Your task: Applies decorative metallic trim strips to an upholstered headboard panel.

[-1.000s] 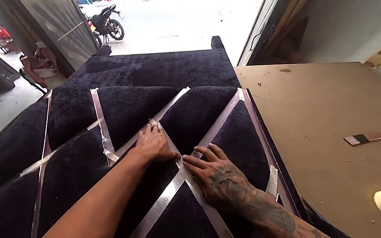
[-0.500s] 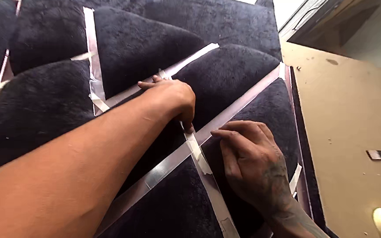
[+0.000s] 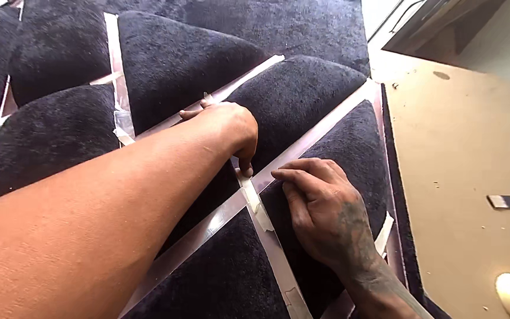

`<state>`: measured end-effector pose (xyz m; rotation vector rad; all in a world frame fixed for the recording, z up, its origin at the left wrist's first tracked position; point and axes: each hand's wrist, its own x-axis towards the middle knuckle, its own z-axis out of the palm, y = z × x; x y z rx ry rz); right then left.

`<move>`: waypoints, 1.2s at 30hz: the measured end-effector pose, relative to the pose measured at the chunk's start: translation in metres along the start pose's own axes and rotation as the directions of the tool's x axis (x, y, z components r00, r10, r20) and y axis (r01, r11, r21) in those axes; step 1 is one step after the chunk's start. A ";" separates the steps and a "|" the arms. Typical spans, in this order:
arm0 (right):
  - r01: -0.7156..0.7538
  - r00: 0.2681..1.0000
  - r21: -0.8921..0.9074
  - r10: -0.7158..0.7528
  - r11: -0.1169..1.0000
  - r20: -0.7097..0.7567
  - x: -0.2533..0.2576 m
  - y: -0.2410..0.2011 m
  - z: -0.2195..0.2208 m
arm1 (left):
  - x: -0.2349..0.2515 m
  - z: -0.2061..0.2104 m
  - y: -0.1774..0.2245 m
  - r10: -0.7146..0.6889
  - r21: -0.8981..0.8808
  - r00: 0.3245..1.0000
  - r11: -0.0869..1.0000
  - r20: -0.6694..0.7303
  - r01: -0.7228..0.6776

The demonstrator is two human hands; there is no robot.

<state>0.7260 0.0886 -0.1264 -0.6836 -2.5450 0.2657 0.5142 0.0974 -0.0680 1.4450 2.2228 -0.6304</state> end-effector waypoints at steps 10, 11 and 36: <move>-0.014 1.000 0.008 0.014 1.000 -0.011 -0.001 0.001 0.000 | -0.002 0.001 -0.004 -0.014 -0.035 1.000 0.999 -0.017 0.013; -0.015 1.000 0.011 0.015 1.000 -0.020 -0.001 0.001 0.001 | -0.003 0.001 -0.004 -0.028 -0.046 0.999 0.999 -0.018 0.028; -0.066 0.990 0.182 0.088 0.981 -0.114 -0.004 0.009 0.000 | -0.011 0.073 -0.058 0.771 0.356 0.379 0.592 -0.513 -0.723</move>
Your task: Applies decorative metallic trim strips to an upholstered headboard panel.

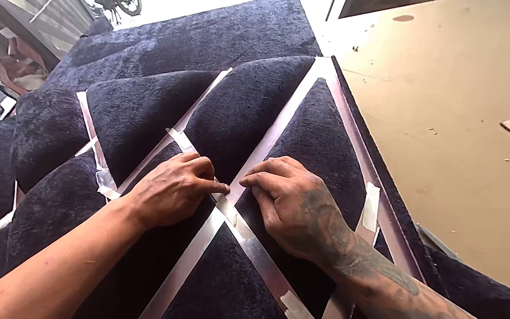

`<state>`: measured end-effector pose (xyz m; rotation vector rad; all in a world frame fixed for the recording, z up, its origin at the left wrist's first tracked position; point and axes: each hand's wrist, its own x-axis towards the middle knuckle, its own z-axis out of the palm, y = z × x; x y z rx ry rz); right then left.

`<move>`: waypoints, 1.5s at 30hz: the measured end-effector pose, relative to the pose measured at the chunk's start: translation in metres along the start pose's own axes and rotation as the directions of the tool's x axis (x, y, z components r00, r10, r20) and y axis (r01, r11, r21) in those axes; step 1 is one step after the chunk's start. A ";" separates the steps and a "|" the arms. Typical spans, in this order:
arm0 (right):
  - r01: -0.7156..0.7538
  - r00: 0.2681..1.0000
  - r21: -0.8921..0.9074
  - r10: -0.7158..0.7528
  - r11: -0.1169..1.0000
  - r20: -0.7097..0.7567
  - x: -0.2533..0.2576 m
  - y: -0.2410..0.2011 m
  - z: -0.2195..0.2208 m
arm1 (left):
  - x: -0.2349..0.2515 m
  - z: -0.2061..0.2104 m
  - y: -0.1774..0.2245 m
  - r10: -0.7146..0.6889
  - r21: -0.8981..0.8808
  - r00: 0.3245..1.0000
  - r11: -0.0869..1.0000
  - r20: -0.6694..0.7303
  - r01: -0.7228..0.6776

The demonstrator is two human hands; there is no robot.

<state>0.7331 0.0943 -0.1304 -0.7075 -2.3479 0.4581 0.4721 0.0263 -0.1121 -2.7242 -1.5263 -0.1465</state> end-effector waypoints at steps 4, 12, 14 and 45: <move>0.003 1.000 0.015 -0.003 1.000 -0.006 0.000 0.000 -0.001 | -0.001 -0.002 0.003 0.000 -0.010 0.999 1.000 -0.034 -0.001; -0.003 1.000 0.039 0.003 0.999 -0.005 0.001 0.002 -0.002 | 0.002 -0.004 0.007 -0.042 0.016 0.999 0.999 -0.012 0.043; 0.000 1.000 0.045 0.001 0.999 -0.011 0.001 0.002 -0.002 | 0.003 -0.003 0.009 -0.046 0.029 0.999 0.999 -0.003 0.046; 0.012 1.000 0.085 -0.010 0.996 -0.023 0.001 0.004 -0.005 | -0.005 0.000 0.014 -0.022 -0.001 0.999 1.000 -0.041 0.022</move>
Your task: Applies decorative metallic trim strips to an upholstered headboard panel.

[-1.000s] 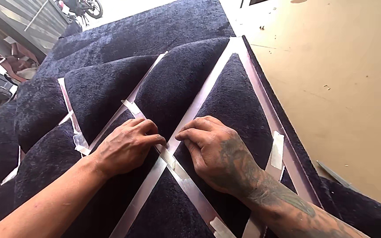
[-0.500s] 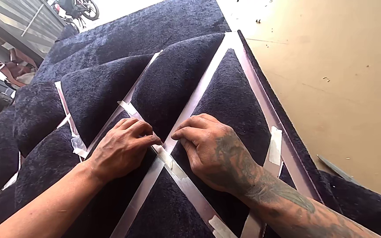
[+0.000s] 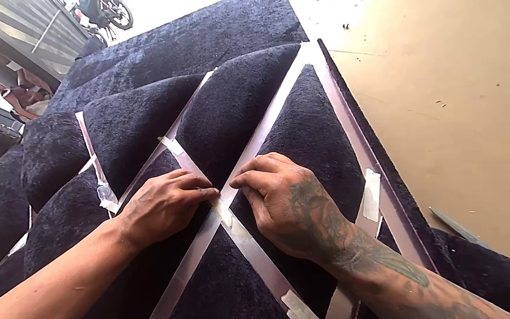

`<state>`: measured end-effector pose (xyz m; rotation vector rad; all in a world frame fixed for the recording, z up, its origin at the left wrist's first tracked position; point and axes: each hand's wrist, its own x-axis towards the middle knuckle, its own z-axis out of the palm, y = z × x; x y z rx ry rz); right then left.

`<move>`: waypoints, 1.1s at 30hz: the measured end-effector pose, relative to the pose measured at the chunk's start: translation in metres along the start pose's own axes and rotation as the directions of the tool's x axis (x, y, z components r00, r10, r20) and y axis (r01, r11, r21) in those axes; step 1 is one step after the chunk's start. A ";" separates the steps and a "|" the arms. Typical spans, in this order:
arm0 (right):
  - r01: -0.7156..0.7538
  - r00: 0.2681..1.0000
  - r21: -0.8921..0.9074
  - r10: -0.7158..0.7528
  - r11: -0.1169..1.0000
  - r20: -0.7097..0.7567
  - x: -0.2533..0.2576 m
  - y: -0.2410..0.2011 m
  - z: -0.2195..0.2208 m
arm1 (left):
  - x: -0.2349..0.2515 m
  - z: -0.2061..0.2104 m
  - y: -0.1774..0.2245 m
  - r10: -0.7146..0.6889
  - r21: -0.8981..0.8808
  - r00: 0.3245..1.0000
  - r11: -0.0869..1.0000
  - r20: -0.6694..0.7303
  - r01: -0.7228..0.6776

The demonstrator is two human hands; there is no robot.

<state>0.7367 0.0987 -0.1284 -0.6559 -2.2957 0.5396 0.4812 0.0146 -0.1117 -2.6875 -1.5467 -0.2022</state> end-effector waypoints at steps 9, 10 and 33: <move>0.027 0.999 -0.065 -0.025 0.998 0.028 0.007 0.001 0.003 | 0.005 -0.001 0.034 -0.253 0.064 0.966 0.966 0.053 0.249; 0.031 0.999 -0.078 -0.029 0.996 0.027 0.007 0.002 0.005 | 0.003 0.001 0.034 -0.267 0.069 0.962 0.962 0.050 0.264; 0.288 0.832 -0.517 0.056 0.806 0.551 0.024 -0.022 0.015 | 0.039 -0.034 0.030 -0.400 -0.016 0.813 0.894 0.422 0.448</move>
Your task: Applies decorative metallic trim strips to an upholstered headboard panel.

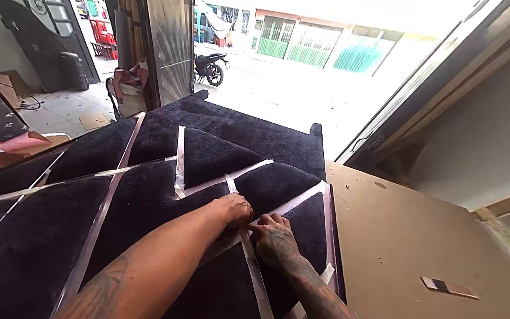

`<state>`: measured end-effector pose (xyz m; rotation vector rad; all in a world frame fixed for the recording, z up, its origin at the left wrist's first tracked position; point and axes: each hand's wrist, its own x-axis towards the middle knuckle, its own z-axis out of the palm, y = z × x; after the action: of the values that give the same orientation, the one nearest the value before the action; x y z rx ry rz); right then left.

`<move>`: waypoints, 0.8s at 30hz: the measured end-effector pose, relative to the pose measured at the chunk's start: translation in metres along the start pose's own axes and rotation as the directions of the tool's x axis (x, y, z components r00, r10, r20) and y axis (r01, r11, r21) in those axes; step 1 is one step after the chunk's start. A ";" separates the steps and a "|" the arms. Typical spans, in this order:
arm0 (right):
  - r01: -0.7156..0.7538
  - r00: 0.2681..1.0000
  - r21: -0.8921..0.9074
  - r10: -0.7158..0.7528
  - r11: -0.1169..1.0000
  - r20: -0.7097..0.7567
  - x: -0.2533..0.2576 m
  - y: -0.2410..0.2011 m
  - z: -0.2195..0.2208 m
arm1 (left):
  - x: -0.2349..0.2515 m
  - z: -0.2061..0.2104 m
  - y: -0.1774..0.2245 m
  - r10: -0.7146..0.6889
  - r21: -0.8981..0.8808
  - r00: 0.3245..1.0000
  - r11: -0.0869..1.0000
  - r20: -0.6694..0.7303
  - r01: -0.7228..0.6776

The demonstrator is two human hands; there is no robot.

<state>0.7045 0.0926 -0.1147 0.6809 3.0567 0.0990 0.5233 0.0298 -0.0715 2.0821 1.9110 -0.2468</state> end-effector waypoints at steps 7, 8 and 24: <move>0.086 0.996 0.022 -0.086 0.996 0.017 0.012 -0.010 -0.021 | -0.008 0.005 -0.015 -0.001 -0.089 0.993 0.996 -0.118 -0.009; 0.090 0.994 0.005 -0.090 0.996 0.067 0.011 -0.012 -0.016 | -0.008 0.007 -0.017 0.003 -0.088 0.993 0.996 -0.117 -0.014; 0.267 0.964 -0.048 -0.266 0.963 0.033 0.026 -0.006 -0.040 | -0.008 0.011 -0.022 0.001 -0.144 0.984 0.989 -0.177 -0.027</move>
<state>0.6778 0.0956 -0.0748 0.2609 3.0728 0.1653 0.5011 0.0199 -0.0820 2.0797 1.9468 0.0821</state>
